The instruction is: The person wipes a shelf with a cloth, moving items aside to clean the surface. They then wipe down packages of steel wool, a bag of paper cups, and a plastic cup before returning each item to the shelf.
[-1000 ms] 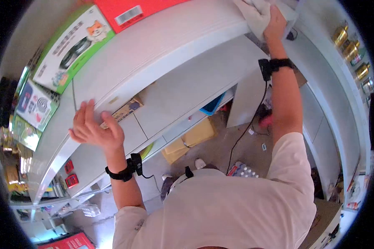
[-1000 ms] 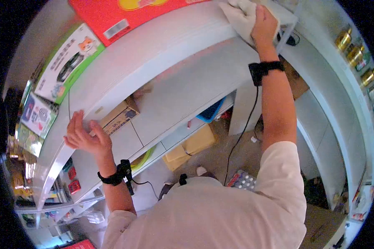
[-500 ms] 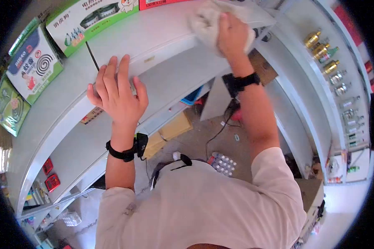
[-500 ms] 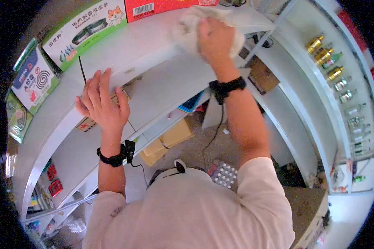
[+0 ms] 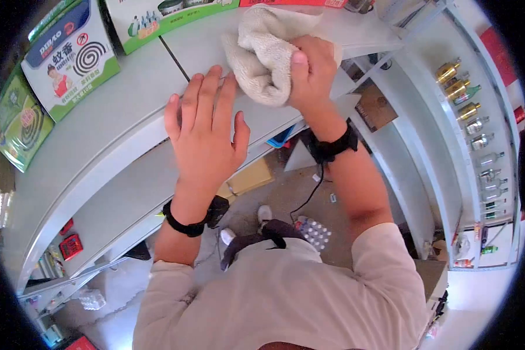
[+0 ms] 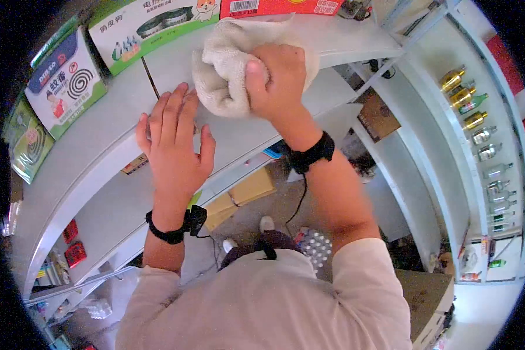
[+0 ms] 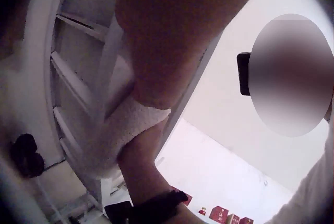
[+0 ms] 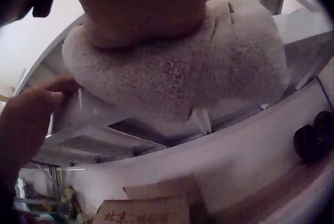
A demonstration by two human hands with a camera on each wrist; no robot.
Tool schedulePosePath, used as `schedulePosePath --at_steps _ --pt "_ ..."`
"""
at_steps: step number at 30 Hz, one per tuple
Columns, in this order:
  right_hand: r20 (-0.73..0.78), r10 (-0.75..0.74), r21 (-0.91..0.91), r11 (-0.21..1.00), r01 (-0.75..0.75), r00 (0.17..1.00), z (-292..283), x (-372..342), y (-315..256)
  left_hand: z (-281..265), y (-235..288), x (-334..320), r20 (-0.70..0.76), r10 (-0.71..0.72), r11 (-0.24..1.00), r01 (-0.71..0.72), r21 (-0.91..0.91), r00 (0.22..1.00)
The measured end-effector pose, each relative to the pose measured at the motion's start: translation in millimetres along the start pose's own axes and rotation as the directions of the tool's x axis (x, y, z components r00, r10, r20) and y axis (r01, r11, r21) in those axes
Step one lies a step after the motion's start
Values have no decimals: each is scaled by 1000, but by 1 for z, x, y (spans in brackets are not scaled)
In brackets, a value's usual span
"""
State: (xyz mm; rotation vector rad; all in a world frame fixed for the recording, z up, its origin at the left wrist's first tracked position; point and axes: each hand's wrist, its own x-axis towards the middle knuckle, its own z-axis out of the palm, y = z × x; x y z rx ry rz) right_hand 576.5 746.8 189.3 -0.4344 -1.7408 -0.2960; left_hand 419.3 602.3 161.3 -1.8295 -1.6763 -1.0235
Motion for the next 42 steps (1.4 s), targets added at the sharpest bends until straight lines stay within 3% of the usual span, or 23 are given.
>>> schedulePosePath --at_steps 3,12,16,19,23,26,28,30,31,34,37,40,41,42 --pt "-1 -66 62 996 66 998 -4 -1 28 -6 6 2 30 -20 1000 20 10 999" --pt "-38 21 108 994 -16 999 -52 -12 147 -14 31 15 55 -119 983 110 150 991" --pt "-71 106 88 991 -99 992 -89 -15 216 2 46 22 -46 -157 947 164 278 986" --pt "-72 172 123 979 -162 982 -117 -23 283 37 67 28 -236 -239 880 313 356 942" --pt "-115 173 143 977 -156 978 -144 -38 362 99 123 64 -115 30 965 1 262 993" --pt "-70 217 165 965 -203 974 -171 -37 394 152 149 86 -155 -11 960 54 276 988" --pt "-64 217 177 963 -203 974 -186 -32 410 178 157 99 -240 10 895 98 434 971" --pt "-127 186 163 973 -164 974 -189 -37 437 194 159 109 -335 -6 842 185 507 942" --pt "-161 167 157 977 -142 973 -188 -39 449 199 160 114 -382 21 876 167 452 924" --pt "-262 164 144 981 -130 951 -186 -47 469 204 165 117 -385 -27 853 222 472 923" --pt "-163 241 253 947 -196 957 -200 -42 466 200 170 119 -341 -42 863 207 461 939" --pt "-200 253 150 963 -225 947 -201 -46 481 197 176 118 -306 -41 862 188 470 951" --pt "-123 393 172 913 -371 911 -200 -56 496 196 177 118 -298 -36 860 182 477 954" --pt "-146 343 183 931 -315 928 -199 -58 502 195 176 117 -289 -54 860 192 473 956"
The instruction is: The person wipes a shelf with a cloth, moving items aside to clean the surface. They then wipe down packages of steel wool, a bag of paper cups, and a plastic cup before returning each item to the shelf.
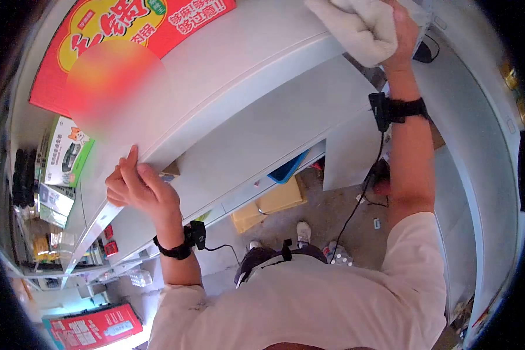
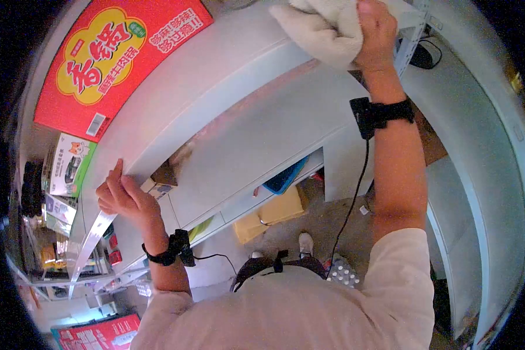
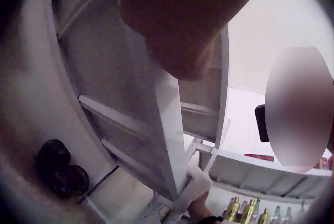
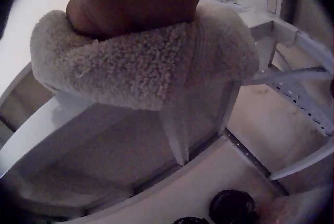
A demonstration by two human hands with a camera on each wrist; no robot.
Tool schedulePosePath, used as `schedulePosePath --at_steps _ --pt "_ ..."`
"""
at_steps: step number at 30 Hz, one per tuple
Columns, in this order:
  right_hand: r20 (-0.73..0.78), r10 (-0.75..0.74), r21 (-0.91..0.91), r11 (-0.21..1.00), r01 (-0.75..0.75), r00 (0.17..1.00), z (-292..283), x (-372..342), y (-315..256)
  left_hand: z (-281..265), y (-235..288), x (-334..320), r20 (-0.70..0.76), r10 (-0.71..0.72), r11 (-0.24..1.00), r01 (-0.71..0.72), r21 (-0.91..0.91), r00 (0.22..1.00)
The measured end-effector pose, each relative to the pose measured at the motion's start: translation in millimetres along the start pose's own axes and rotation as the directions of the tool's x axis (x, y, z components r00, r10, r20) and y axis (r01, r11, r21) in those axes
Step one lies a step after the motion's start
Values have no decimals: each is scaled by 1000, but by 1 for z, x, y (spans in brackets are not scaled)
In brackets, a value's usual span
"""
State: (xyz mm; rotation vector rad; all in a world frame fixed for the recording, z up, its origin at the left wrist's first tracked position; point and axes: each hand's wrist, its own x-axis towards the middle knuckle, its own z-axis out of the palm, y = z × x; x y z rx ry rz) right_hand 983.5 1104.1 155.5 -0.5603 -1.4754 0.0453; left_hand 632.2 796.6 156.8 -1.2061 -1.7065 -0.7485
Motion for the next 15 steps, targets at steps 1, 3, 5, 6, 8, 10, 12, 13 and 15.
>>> schedulePosePath --at_steps 1,3,5,6,8,10,12,13,15 --pt "-17 -58 17 998 59 998 1 2 3 0 -1 -1 13 -10 1000 10 -3 1000" --pt "50 -138 140 981 130 989 -7 0 27 -1 1 1 29 -19 999 20 -33 999" --pt "88 -188 -72 978 194 978 -24 -2 79 -3 -2 0 56 -14 1000 16 -21 998" --pt "42 -228 -129 964 232 973 -18 -1 64 -5 -5 -1 68 -13 1000 14 -11 998" --pt "-53 -307 -250 925 285 950 -6 0 32 -9 -8 0 81 35 999 -37 25 996" --pt "-101 -255 -291 932 216 962 -2 -1 27 -14 -7 -1 144 26 1000 -27 2 989" --pt "-135 -71 -289 957 29 988 9 -2 -3 -20 -4 -2 166 34 999 -33 -7 986" --pt "-142 53 -279 956 -91 988 14 -3 -23 -23 -5 -2 176 33 999 -31 -14 984" --pt "-61 40 -308 950 -57 997 39 -16 -73 -28 -14 -4 222 67 991 -38 -129 973"
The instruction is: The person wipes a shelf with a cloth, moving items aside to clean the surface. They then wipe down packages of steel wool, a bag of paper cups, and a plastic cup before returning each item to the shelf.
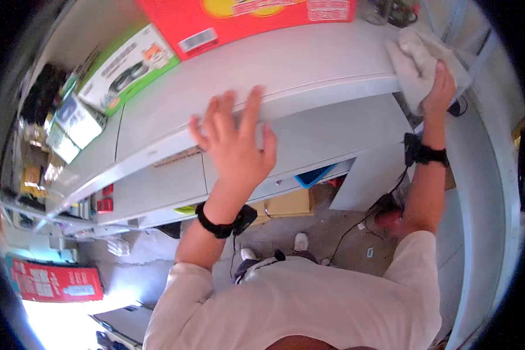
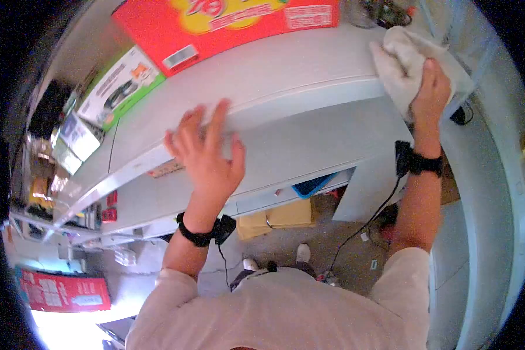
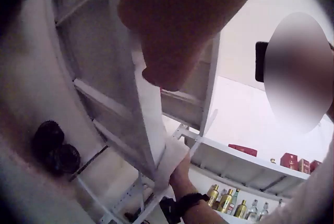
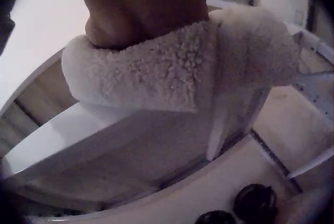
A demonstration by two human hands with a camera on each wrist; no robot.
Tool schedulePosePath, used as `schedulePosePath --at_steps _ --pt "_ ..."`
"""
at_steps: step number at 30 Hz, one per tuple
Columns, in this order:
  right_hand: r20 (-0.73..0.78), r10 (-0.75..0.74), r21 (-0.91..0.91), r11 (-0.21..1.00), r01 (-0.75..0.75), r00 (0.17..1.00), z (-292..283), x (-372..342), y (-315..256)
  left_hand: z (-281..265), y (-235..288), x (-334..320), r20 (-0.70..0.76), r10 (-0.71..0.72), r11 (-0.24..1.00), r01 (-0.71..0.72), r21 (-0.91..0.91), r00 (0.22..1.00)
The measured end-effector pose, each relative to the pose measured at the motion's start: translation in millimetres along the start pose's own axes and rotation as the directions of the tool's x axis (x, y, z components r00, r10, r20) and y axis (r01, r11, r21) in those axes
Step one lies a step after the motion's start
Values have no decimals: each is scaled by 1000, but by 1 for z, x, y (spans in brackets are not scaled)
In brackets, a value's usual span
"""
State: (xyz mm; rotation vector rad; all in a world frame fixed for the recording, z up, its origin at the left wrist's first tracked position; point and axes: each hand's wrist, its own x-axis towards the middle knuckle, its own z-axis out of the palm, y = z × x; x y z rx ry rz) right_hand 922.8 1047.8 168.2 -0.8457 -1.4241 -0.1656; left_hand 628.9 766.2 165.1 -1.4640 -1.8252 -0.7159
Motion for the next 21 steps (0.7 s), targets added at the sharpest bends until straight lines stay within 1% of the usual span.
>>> schedulePosePath --at_steps 1,3,4,5,7,8,10,12,13,14,16,19,20,21 --pt "41 -18 -19 1000 19 999 2 -12 -31 -5 -5 -4 27 15 998 -14 -61 1000" --pt "95 -130 63 990 125 987 9 -36 -101 -20 -18 -9 110 70 983 -50 -177 991" --pt "153 -155 91 986 143 976 13 -47 -134 -31 -31 -12 142 95 972 -61 -225 985" --pt "210 -184 122 979 161 960 18 -58 -165 -42 -46 -17 101 58 979 -36 -202 993" --pt "197 -271 174 955 239 942 34 -85 -221 -61 -76 -29 18 -16 987 18 -160 1000" --pt "219 -304 231 939 254 927 44 -91 -252 -72 -98 -34 -29 -76 991 73 -117 997" --pt "276 -359 329 907 263 891 56 -110 -307 -91 -156 -48 -105 -190 982 187 -42 976" --pt "287 -412 332 890 313 865 71 -128 -354 -104 -214 -67 -168 -259 963 267 26 951" --pt "282 -435 339 879 335 855 80 -136 -377 -110 -243 -75 -205 -282 951 301 69 937" --pt "277 -453 360 866 346 847 74 -146 -376 -113 -245 -87 -198 -287 945 311 100 937" --pt "264 -508 402 831 385 820 90 -163 -423 -130 -300 -105 -196 -314 927 345 147 929" --pt "282 -548 420 808 412 787 101 -192 -486 -156 -363 -131 -250 -338 902 389 190 907" --pt "247 -581 419 786 455 775 106 -200 -504 -161 -387 -139 -263 -345 890 403 213 901" --pt "214 -606 415 766 490 766 110 -206 -510 -161 -401 -144 -269 -347 879 412 240 898"
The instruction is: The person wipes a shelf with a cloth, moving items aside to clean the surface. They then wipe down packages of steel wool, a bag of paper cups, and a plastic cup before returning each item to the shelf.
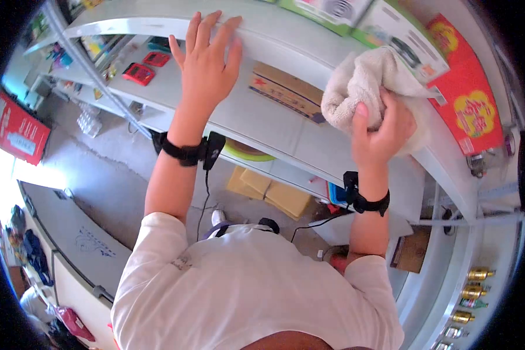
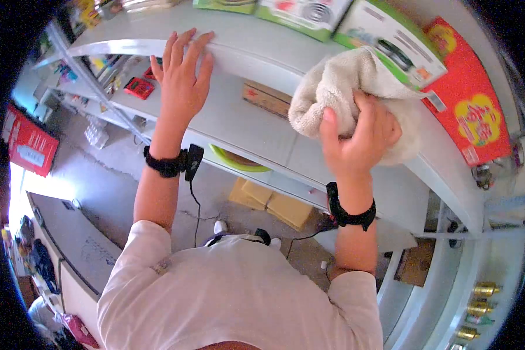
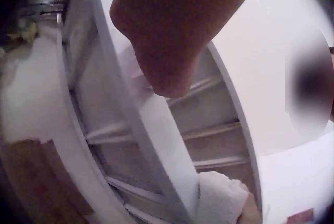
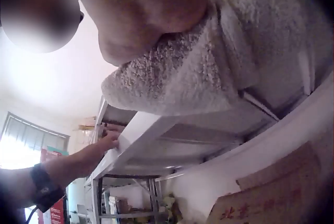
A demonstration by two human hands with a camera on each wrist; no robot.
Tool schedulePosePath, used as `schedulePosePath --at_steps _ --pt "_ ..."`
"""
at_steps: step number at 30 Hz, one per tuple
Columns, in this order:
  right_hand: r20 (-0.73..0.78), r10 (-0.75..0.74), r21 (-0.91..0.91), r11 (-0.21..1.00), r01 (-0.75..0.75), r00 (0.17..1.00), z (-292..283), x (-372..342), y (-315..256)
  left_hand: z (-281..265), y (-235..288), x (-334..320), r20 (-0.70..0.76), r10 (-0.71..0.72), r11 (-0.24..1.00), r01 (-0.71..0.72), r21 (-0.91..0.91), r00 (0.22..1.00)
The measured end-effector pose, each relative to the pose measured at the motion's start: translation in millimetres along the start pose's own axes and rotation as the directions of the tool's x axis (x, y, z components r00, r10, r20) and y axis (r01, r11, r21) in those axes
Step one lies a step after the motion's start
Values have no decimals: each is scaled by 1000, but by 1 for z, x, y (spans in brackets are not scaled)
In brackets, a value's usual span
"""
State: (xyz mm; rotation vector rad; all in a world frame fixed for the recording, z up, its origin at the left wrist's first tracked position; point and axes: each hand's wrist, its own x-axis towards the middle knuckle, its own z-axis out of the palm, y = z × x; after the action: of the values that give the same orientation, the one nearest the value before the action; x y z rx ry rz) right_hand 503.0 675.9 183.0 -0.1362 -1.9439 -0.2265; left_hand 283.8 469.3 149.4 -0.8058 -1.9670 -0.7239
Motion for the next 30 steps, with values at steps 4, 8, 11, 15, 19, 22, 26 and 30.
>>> schedulePosePath --at_steps 4,8,11,15,19,22,26,30 --pt "11 -63 -41 997 64 998 37 23 -51 4 -47 0 -7 71 990 -71 -122 997" --pt "43 -50 -85 995 54 998 58 32 -93 0 -40 -4 8 53 989 -51 -142 999" --pt "38 -60 -115 991 64 997 71 36 -111 -1 -43 -1 -7 62 984 -63 -165 998" --pt "151 -27 -108 993 44 988 70 42 -124 1 -42 -1 -37 59 978 -65 -196 998" --pt "206 -44 -68 996 59 978 68 46 -126 -4 -44 2 -31 62 980 -67 -188 998" --pt "247 -52 -40 997 63 968 62 41 -120 -17 -40 6 75 42 983 -28 -180 996" --pt "288 2 -10 1000 1 958 63 46 -117 -27 -40 11 137 50 979 -22 -203 989" --pt "344 48 -44 998 -35 938 65 38 -115 -25 -44 22 166 116 985 -92 -147 979"
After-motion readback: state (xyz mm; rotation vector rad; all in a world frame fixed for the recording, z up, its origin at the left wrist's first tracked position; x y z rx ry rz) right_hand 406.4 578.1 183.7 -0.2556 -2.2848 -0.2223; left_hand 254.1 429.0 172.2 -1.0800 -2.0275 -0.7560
